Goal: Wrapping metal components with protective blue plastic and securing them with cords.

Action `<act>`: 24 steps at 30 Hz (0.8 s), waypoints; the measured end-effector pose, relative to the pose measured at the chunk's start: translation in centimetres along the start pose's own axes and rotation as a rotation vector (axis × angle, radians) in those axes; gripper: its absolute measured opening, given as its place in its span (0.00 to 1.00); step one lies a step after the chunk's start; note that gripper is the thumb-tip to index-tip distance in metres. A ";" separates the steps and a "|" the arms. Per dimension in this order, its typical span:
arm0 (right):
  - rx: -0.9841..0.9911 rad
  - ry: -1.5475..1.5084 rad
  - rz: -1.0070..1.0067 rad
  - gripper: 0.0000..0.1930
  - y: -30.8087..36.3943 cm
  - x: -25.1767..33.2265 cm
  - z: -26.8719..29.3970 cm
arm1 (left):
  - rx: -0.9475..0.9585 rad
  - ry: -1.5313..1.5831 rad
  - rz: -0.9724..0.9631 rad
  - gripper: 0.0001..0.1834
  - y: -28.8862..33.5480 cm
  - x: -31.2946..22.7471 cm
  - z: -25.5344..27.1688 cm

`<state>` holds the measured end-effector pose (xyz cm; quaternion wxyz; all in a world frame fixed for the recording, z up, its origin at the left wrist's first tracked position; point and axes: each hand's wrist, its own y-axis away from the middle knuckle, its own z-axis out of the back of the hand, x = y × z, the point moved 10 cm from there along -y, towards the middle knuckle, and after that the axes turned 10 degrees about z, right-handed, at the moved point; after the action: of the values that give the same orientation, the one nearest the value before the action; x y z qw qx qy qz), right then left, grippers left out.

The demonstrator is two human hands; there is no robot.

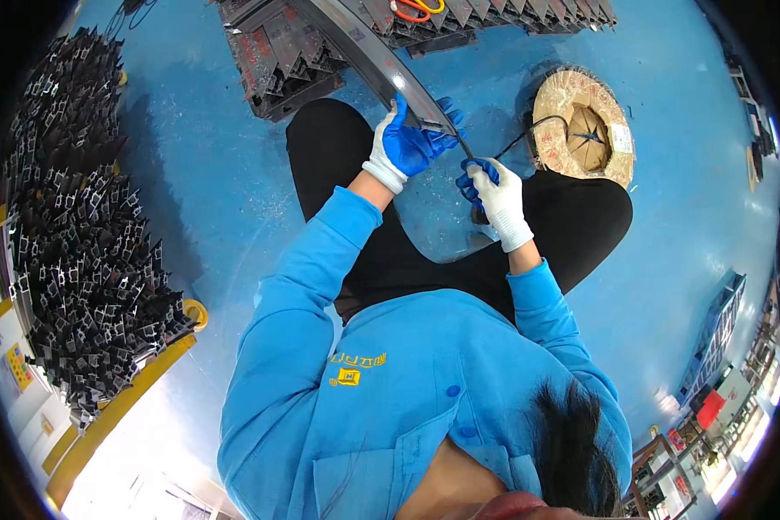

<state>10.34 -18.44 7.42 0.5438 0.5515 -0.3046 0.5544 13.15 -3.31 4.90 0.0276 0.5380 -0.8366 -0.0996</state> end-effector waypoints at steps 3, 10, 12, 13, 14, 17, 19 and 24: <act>0.008 0.081 -0.008 0.14 0.3 0.6 0.1 | -0.001 -0.021 -0.017 0.32 0.0 -0.1 0.0; 0.023 0.111 -0.011 0.14 -0.1 0.4 -0.4 | -0.078 -0.145 -0.076 0.35 0.1 -0.5 0.5; -0.006 0.146 0.000 0.16 0.0 0.5 -0.1 | -0.089 -0.143 -0.081 0.36 0.0 -0.4 0.8; -0.021 0.164 0.005 0.16 0.0 0.6 0.1 | -0.094 -0.142 -0.084 0.36 0.0 -0.4 1.0; -0.037 0.181 0.011 0.17 0.0 0.6 0.2 | -0.099 -0.141 -0.086 0.36 0.0 -0.5 1.1; -0.032 0.248 0.046 0.15 -0.3 1.2 -0.2 | -0.116 -0.132 -0.090 0.36 0.0 -0.2 1.5; -0.025 0.315 0.083 0.13 -0.7 1.7 -0.5 | -0.131 -0.125 -0.098 0.35 0.1 -0.2 1.7; -0.018 0.441 0.200 0.20 -2.2 2.3 -0.9 | -0.085 -0.037 -0.061 0.26 0.0 0.5 1.2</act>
<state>12.60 -16.47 8.84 0.5444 0.3796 -0.2364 0.7097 12.77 -3.57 3.69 0.0317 0.5598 -0.8151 -0.1457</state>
